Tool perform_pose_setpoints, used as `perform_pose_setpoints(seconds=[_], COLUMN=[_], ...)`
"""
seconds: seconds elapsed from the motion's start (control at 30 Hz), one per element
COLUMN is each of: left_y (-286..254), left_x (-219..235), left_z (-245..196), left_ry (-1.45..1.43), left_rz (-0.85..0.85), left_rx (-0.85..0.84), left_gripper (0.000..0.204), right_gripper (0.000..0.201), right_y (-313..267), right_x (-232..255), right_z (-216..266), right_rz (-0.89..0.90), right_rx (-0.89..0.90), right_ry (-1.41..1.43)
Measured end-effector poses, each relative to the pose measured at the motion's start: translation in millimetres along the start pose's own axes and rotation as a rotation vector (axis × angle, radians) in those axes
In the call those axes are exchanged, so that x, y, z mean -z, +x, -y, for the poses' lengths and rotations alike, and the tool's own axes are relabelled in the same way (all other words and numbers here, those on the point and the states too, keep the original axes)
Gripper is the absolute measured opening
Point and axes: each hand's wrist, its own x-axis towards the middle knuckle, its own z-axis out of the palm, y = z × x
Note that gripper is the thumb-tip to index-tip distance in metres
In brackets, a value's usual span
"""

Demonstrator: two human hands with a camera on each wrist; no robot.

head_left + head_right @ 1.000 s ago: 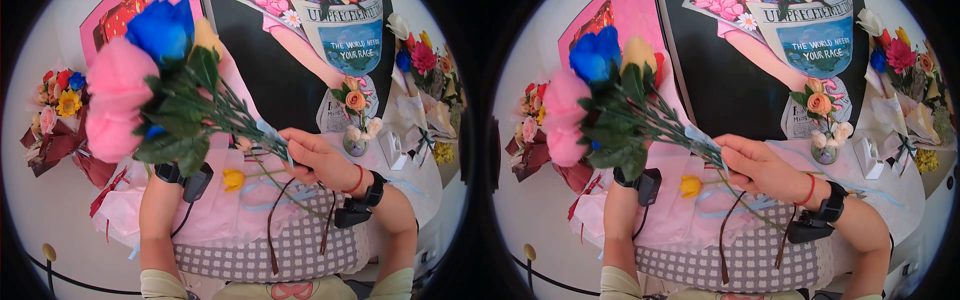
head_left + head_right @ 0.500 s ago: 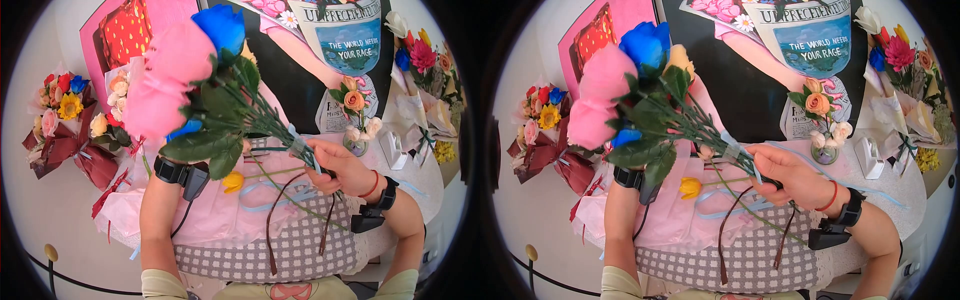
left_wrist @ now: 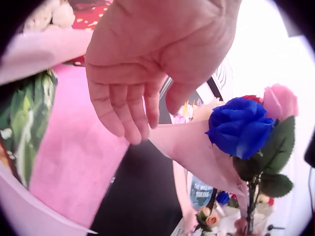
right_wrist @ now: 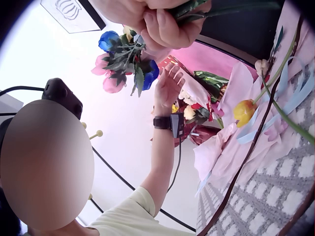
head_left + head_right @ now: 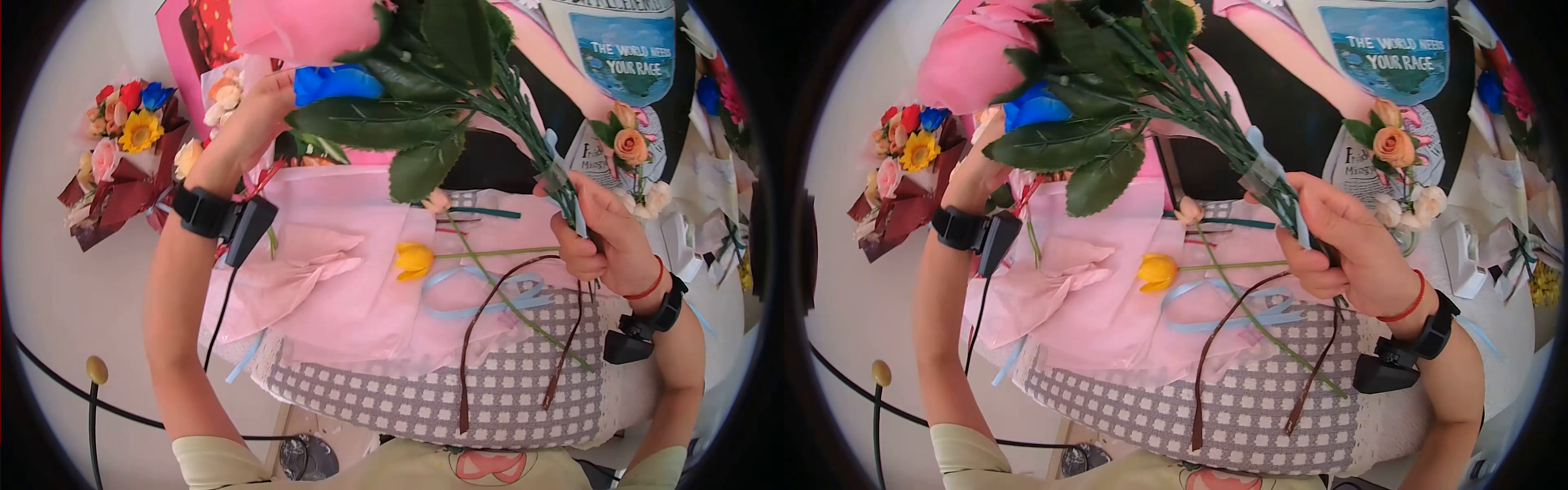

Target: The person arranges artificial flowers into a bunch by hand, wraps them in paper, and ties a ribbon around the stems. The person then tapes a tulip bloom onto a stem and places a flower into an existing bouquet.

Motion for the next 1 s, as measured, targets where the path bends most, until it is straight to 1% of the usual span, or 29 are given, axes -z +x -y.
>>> perform_pose_setpoints(seconds=[0.03,0.07,0.13,0.2,0.23,0.3,0.4,0.47,0.53,0.57,0.63,0.67,0.7,0.73,0.77,0.8,0.87,0.9,0.97,1.0], left_y=[-6,-16,-39,-69,-78,-90,-95,-90,-82,-76,-68,-64,-61,-56,-57,-60,-65,-69,-84,-95], left_x=[11,19,30,22,21,25,28,30,31,21,6,-18,-44,-67,-85,-98,-118,-120,-115,-107], left_z=[5,18,44,44,52,75,84,73,51,33,40,31,24,26,41,49,55,55,41,36], left_ry=[0.212,0.385,0.536,0.884,0.883,1.016,1.067,1.086,0.976,0.950,0.896,0.905,0.903,0.906,0.843,0.838,0.889,0.885,0.755,0.756], left_rz=[-0.009,0.055,0.415,0.522,0.521,0.621,0.598,0.575,0.514,0.539,0.581,0.635,0.715,0.815,0.782,0.776,0.530,0.530,0.245,0.249], left_rx=[0.072,0.122,0.002,0.114,0.117,0.225,0.251,0.205,0.118,0.146,-0.156,-0.211,-0.134,-0.148,-0.287,-0.294,-0.645,-0.649,-0.732,-0.723], left_gripper=[0.027,0.026,0.026,0.027,0.027,0.029,0.023,0.024,0.024,0.028,0.024,0.025,0.029,0.034,0.036,0.036,0.038,0.038,0.035,0.035], right_gripper=[0.042,0.042,0.042,0.042,0.042,0.042,0.042,0.041,0.041,0.041,0.042,0.042,0.043,0.043,0.043,0.043,0.043,0.043,0.042,0.042], right_y=[0,1,2,4,5,5,4,2,0,-1,-2,-2,-3,-5,-8,-11,-19,-24,-30,-32], right_x=[1,1,1,2,1,0,0,0,2,3,2,0,-2,-4,-4,-5,-5,-3,-1,0], right_z=[-2,-4,-8,-8,-9,-9,-8,-6,-3,-2,-1,1,2,3,3,3,3,3,3,3], right_rz=[-0.006,0.005,-0.024,-0.009,-0.010,-0.011,-0.033,-0.037,-0.037,-0.029,-0.028,-0.027,-0.047,-0.045,-0.054,-0.066,-0.057,-0.071,-0.096,-0.093], right_rx=[-0.008,-0.016,-0.002,-0.019,-0.024,-0.029,-0.027,-0.025,-0.007,0.005,0.020,0.025,0.010,0.011,-0.009,-0.029,-0.029,-0.047,-0.088,-0.093], right_ry=[-0.006,0.006,-0.013,0.013,0.027,0.038,0.027,0.033,0.026,0.030,0.023,0.022,0.008,-0.003,0.003,0.009,-0.014,-0.019,-0.014,-0.005])
